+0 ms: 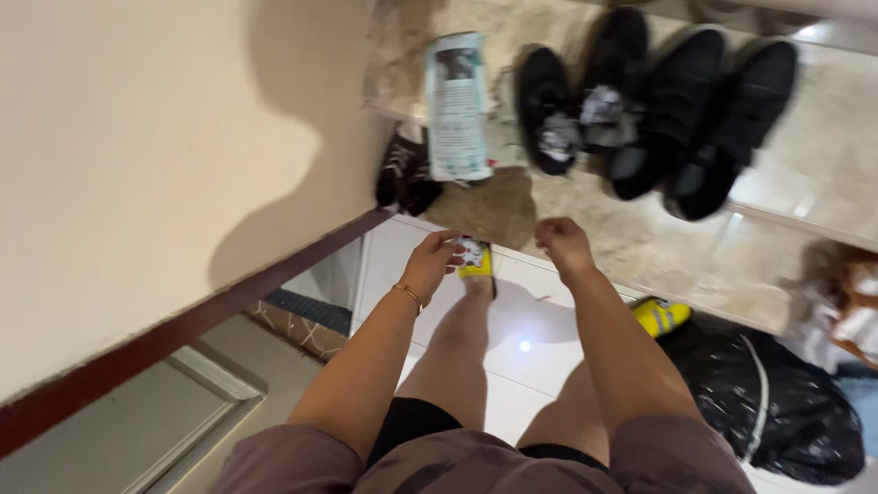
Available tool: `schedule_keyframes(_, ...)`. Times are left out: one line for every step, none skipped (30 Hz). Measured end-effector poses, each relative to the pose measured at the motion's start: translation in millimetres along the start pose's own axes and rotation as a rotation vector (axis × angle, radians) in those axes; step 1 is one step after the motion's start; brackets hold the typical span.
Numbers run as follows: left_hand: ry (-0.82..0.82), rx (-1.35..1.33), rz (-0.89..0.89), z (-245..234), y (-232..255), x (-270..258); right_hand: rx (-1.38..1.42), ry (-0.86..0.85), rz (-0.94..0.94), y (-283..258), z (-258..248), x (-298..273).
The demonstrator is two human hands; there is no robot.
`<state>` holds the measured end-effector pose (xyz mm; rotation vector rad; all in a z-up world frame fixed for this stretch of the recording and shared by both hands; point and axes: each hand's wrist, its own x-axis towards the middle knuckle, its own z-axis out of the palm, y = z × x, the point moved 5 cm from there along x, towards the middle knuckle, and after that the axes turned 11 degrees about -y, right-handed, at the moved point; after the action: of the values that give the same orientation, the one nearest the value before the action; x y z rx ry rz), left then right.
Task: The person folds a grey piece of clothing by hand and luego sorts various items on the floor and stairs including shoes, a cloth, a hair tool, and helmets.
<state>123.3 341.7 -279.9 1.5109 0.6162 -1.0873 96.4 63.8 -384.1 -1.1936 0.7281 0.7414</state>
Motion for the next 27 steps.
schedule_keyframes(0.011,0.000,0.007,-19.7,4.0,1.3,-0.073,-0.004,0.000,-3.3,24.0,25.2)
schedule_keyframes(0.029,0.004,0.012,-39.9,7.4,2.3,-0.097,0.024,0.010,-5.0,44.9,48.1)
schedule_keyframes(0.046,0.009,0.016,-59.4,9.9,4.1,-0.121,0.053,0.020,-7.7,64.5,70.1)
schedule_keyframes(0.059,0.013,0.021,-76.2,8.8,6.3,-0.145,0.086,0.030,-9.6,79.1,89.2)
schedule_keyframes(0.064,0.017,0.023,-91.3,4.3,7.5,0.003,0.066,0.092,-7.0,92.7,106.5)
schedule_keyframes(0.067,0.022,0.026,-105.2,-0.4,8.9,0.152,0.051,0.153,-6.7,103.5,121.3)
schedule_keyframes(0.070,0.028,0.029,-117.7,-6.2,10.7,0.301,0.037,0.215,-6.3,114.0,132.7)
schedule_keyframes(0.068,0.021,0.036,-127.4,-13.6,14.9,0.340,0.001,0.204,-11.6,122.5,143.7)
schedule_keyframes(0.065,0.015,0.043,-135.2,-24.0,17.7,0.380,-0.036,0.193,-17.2,131.7,152.6)
schedule_keyframes(0.062,0.007,0.044,-140.6,-37.7,16.2,0.420,-0.070,0.187,-19.1,142.7,155.3)
schedule_keyframes(0.060,-0.012,0.030,-144.3,-52.1,14.2,0.427,-0.058,0.199,-20.0,151.8,156.3)
schedule_keyframes(0.054,-0.030,0.018,-146.3,-63.7,14.2,0.435,-0.044,0.208,-22.9,158.5,158.3)
schedule_keyframes(0.049,-0.048,0.007,-147.4,-72.8,14.2,0.442,-0.030,0.216,-24.5,164.8,158.2)
schedule_keyframes(0.047,-0.062,-0.022,-147.2,-81.2,12.3,0.473,-0.044,0.171,-26.8,171.9,155.8)
schedule_keyframes(0.045,-0.075,-0.052,-145.6,-88.7,8.8,0.503,-0.058,0.126,-29.5,178.6,152.1)
schedule_keyframes(0.041,-0.086,-0.076,-144.5,-94.0,6.8,0.533,-0.071,0.074,-35.0,184.9,148.8)
schedule_keyframes(0.030,-0.075,-0.092,-143.5,-99.8,2.3,0.527,-0.101,0.003,-40.0,193.1,141.9)
schedule_keyframes(0.019,-0.064,-0.103,-141.8,-104.7,0.1,0.518,-0.132,-0.073,-45.6,199.2,133.0)
schedule_keyframes(0.007,-0.052,-0.113,-139.1,-106.5,-0.9,0.508,-0.163,-0.149,-51.5,201.6,122.0)
schedule_keyframes(0.003,-0.054,-0.096,-138.8,-105.1,0.6,0.535,-0.178,-0.166,-54.1,202.3,110.9)
schedule_keyframes(-0.002,-0.056,-0.079,-137.4,-103.4,4.0,0.561,-0.193,-0.184,-56.1,199.4,98.2)
schedule_keyframes(-0.008,-0.058,-0.064,-134.1,-103.0,5.4,0.587,-0.205,-0.200,-55.9,193.6,82.8)
schedule_keyframes(-0.003,-0.070,-0.048,-134.2,-101.3,6.7,0.554,-0.213,-0.208,-54.3,186.2,66.7)
schedule_keyframes(0.000,-0.081,-0.033,-134.9,-97.3,9.8,0.521,-0.219,-0.216,-50.9,175.6,49.5)
schedule_keyframes(0.004,-0.093,-0.018,-132.0,-92.0,13.2,0.487,-0.225,-0.223,-45.3,163.1,31.6)
schedule_keyframes(0.006,-0.081,-0.014,-128.0,-85.0,15.7,0.439,-0.165,-0.183,-33.4,146.3,13.5)
schedule_keyframes(0.008,-0.068,-0.011,-122.8,-77.4,17.5,0.392,-0.105,-0.143,-18.6,126.0,-5.3)
